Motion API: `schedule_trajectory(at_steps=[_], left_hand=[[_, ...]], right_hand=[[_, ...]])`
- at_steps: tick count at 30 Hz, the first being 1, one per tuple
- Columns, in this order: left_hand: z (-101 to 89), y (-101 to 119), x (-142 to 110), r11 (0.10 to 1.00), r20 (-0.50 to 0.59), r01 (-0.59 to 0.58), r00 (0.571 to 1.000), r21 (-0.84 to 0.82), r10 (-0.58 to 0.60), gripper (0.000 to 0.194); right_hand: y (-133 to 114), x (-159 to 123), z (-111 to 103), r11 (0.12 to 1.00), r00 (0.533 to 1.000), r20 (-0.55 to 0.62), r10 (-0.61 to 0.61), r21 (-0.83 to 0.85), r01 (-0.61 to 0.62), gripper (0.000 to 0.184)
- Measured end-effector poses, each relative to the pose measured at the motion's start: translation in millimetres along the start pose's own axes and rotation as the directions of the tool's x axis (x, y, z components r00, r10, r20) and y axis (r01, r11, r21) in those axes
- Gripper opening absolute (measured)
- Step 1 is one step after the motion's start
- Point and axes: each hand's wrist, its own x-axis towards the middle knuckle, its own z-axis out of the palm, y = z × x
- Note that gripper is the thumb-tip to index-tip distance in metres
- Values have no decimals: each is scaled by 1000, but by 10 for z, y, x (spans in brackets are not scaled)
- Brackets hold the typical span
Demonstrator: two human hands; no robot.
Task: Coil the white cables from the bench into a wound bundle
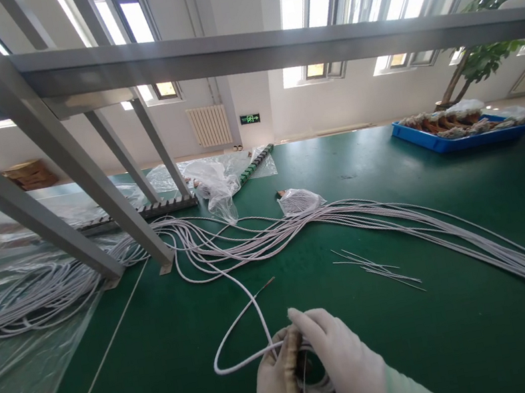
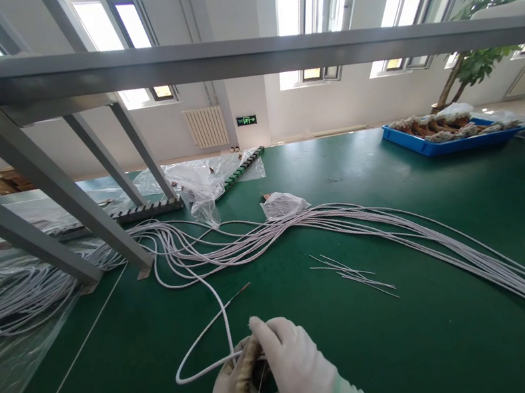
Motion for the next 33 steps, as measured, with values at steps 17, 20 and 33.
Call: schedule_trajectory(at_steps=[17,20,33], left_hand=[[103,-64,169,938,234,262,950,-229,-208,29],[115,-64,141,943,277,220,949,-249,-148,37],[-5,-74,120,952,294,158,953,-263,-77,43]], right_hand=[[227,44,-202,864,929,-363,-70,443,238,22],[247,60,-173,874,903,-424,-65,413,257,22],[395,70,-381,733,969,-189,-158,635,243,20]])
